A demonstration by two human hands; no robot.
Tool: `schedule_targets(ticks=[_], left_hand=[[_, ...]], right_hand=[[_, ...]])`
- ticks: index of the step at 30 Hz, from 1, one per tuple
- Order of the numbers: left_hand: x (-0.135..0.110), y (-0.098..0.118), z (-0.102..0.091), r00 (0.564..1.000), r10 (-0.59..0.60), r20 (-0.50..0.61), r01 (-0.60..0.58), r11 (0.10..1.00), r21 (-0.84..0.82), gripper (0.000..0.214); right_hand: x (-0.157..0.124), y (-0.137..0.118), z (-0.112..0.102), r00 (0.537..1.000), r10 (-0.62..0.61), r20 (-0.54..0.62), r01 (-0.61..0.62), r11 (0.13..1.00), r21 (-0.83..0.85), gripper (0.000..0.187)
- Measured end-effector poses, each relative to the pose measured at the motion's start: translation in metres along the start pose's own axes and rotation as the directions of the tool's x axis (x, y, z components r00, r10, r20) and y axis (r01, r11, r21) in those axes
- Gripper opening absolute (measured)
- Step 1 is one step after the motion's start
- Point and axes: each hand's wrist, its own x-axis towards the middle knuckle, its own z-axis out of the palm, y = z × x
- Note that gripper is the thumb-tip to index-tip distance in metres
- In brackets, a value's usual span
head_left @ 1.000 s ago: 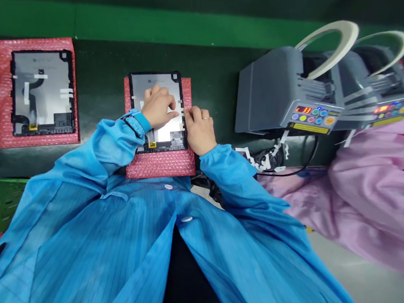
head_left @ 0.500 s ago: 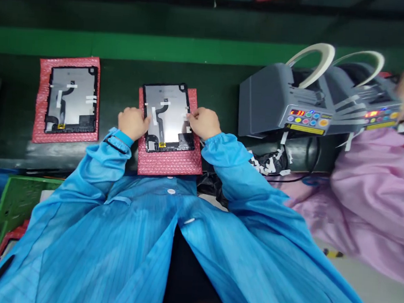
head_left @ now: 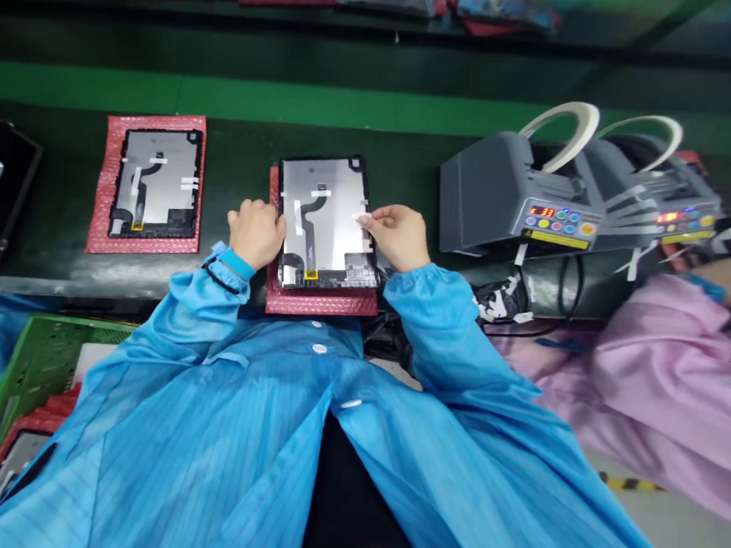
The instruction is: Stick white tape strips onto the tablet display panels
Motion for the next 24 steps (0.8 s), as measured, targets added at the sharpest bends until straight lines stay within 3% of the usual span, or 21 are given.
schedule_targets(ticks=[3,6,9,14,17,19,21,24], left_hand=[[-0.014,-0.001,0.008,0.998,0.01,0.06,-0.011,1.0,0.02,0.037],[-0.019,-0.006,0.017,0.997,-0.068,0.042,0.066,0.997,0.031,0.043],[-0.019,-0.009,0.019,0.989,-0.136,0.052,0.134,0.99,0.04,0.043],[-0.016,-0.002,0.021,0.988,-0.102,0.116,0.1,0.995,0.025,0.033],[-0.017,0.003,0.024,0.991,-0.097,0.09,0.096,0.995,0.017,0.034],[-0.019,0.004,0.026,0.99,-0.118,0.073,0.119,0.993,-0.004,0.032],[-0.021,0.001,0.025,0.984,-0.157,0.087,0.162,0.986,-0.05,0.031],[-0.023,-0.018,0.015,0.972,-0.2,0.125,0.215,0.969,-0.12,0.03]], right_hand=[[-0.013,0.005,-0.005,0.998,-0.015,0.061,0.029,0.972,-0.233,0.013],[-0.012,0.011,-0.006,0.999,-0.014,0.046,0.035,0.879,-0.476,0.021],[-0.002,0.013,-0.005,0.999,0.026,0.033,-0.005,0.848,-0.53,0.026],[0.009,0.008,0.005,0.996,0.039,0.085,0.01,0.859,-0.512,0.016],[0.006,0.009,0.013,1.0,-0.02,0.011,0.023,0.949,-0.314,0.011],[0.001,0.012,0.017,0.999,0.037,0.001,-0.037,0.999,-0.012,0.003],[-0.002,0.013,0.02,0.992,0.088,0.095,-0.114,0.944,0.309,0.023],[0.002,-0.002,0.031,0.976,-0.039,0.214,-0.085,0.837,0.54,0.036]])
